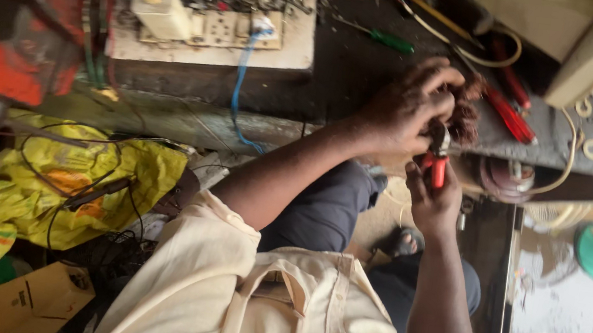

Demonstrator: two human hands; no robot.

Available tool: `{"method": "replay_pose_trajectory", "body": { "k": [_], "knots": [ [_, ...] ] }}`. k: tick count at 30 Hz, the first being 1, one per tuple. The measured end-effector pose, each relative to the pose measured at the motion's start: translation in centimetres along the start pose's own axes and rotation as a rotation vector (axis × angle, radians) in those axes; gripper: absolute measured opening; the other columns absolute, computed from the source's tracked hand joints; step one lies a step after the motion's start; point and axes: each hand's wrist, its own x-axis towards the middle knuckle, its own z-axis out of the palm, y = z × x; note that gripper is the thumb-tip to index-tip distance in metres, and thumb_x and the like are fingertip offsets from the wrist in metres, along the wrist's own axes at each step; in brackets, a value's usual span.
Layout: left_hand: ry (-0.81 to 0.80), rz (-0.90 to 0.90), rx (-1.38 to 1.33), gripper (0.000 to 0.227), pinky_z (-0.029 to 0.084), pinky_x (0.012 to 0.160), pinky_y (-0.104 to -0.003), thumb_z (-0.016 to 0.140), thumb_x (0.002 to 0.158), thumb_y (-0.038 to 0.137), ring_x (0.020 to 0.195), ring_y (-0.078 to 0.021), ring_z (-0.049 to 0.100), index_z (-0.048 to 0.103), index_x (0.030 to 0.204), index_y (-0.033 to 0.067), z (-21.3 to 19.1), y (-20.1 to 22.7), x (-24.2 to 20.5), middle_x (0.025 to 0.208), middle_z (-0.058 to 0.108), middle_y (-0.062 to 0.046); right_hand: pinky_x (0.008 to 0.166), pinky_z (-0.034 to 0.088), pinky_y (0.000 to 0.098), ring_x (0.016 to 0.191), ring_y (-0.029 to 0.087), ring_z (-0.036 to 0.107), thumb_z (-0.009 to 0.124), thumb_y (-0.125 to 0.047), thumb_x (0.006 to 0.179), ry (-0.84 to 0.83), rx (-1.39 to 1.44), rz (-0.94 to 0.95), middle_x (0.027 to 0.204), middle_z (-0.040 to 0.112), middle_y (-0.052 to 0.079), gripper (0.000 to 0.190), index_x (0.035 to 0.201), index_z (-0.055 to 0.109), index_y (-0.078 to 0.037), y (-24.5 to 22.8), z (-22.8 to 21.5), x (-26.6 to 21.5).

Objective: The person sits on the floor and uses red-handled pliers to cut a bundle of copper wire into smaller pieces. The person holds the wire bundle in the left hand and repeatedly snips sections with the pliers in the right hand.

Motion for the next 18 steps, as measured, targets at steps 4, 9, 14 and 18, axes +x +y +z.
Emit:
{"method": "replay_pose_trajectory", "body": {
  "k": [4, 9, 14, 18],
  "knots": [
    [0.023, 0.014, -0.024, 0.039, 0.040, 0.117, -0.055, 0.087, 0.067, 0.012, 0.142, -0.0421, 0.039, 0.055, 0.087, 0.0099, -0.53, 0.26, 0.23, 0.137, 0.051, -0.013, 0.064, 0.046, 0.0251, 0.070, 0.007, 0.052, 0.073, -0.020, 0.100, 0.002, 0.024, 0.012, 0.077, 0.059, 0.000, 0.022, 0.097, 0.059, -0.003, -0.17, 0.16, 0.01],
    [0.024, 0.041, -0.020, 0.038, 0.041, 0.115, -0.051, 0.085, 0.065, 0.011, 0.139, -0.0396, 0.042, 0.054, 0.087, 0.0099, -0.74, 0.24, 0.28, 0.136, 0.052, -0.013, 0.061, 0.043, 0.0243, 0.068, 0.007, 0.051, 0.071, -0.019, 0.101, -0.007, 0.074, 0.020, 0.076, 0.059, -0.001, 0.020, 0.097, 0.059, -0.003, 0.08, 0.19, 0.17],
    [0.027, 0.054, -0.033, 0.038, 0.041, 0.111, -0.050, 0.084, 0.064, 0.012, 0.133, -0.0374, 0.047, 0.055, 0.087, 0.0102, -0.71, 0.21, 0.27, 0.132, 0.053, -0.012, 0.059, 0.043, 0.0235, 0.066, 0.005, 0.051, 0.069, -0.017, 0.100, 0.000, 0.132, 0.053, 0.074, 0.058, -0.002, 0.017, 0.098, 0.059, -0.003, 0.09, 0.44, 0.10],
    [0.032, 0.051, -0.017, 0.038, 0.042, 0.111, -0.048, 0.086, 0.065, 0.014, 0.131, -0.0369, 0.048, 0.054, 0.086, 0.0103, -0.05, -0.38, 0.28, 0.131, 0.053, -0.013, 0.061, 0.044, 0.0231, 0.067, 0.006, 0.052, 0.067, -0.016, 0.102, -0.005, 0.115, -0.052, 0.076, 0.059, -0.003, 0.013, 0.101, 0.061, -0.004, 0.45, 0.26, 0.06]
  ]
}}
